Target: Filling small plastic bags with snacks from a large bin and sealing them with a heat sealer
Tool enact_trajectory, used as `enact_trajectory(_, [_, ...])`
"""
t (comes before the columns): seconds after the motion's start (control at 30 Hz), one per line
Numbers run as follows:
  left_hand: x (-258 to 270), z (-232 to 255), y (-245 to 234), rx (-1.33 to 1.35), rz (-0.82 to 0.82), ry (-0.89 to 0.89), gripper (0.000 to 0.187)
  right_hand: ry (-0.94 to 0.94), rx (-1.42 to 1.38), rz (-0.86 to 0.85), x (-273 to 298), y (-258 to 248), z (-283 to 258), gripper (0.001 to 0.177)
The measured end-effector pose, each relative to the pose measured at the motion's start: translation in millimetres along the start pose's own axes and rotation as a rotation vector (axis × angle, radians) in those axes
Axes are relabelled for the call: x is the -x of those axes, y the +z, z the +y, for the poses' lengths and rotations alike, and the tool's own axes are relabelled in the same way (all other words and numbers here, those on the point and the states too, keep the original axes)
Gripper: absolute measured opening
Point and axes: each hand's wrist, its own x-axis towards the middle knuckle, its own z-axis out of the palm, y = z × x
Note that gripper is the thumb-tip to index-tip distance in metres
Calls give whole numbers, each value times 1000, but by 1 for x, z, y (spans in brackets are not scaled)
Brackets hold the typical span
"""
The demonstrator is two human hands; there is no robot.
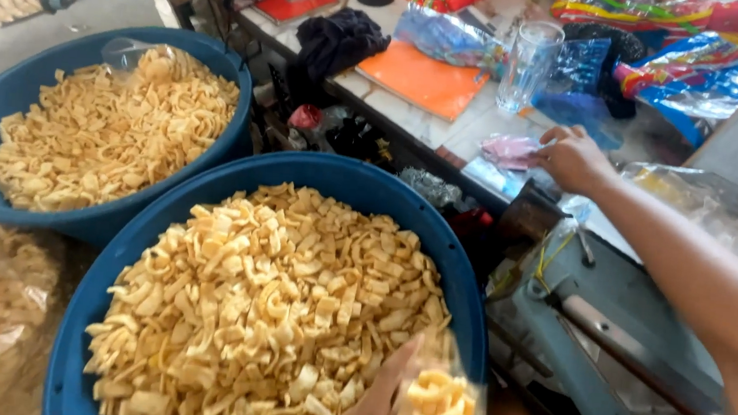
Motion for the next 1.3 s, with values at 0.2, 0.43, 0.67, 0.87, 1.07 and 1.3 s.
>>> enact_trajectory(0.2, [-44, 31, 9, 95, 21, -68, 125, 160, -627, -162, 55, -170, -112, 28])
enact_trajectory(0.43, [-52, 39, 20, 307, -83, -16, 119, 105, -74, -736, 158, -419, -304, 10])
enact_trajectory(0.67, [-56, 42, 25, 179, -94, -2, 119, -200, -61, -843, 191, -379, -339, 25])
enact_trajectory(0.87, [-60, 5, 15, 273, -148, 167, 136, -82, -177, -677, 202, -340, -332, 20])
enact_trajectory(1.07, [-66, 16, 17, 235, -218, 197, 133, -22, -154, -719, 217, -347, -341, 25])
enact_trajectory(1.3, [-61, 23, 18, 280, -222, 165, 130, -148, -60, -632, 214, -351, -337, 25])
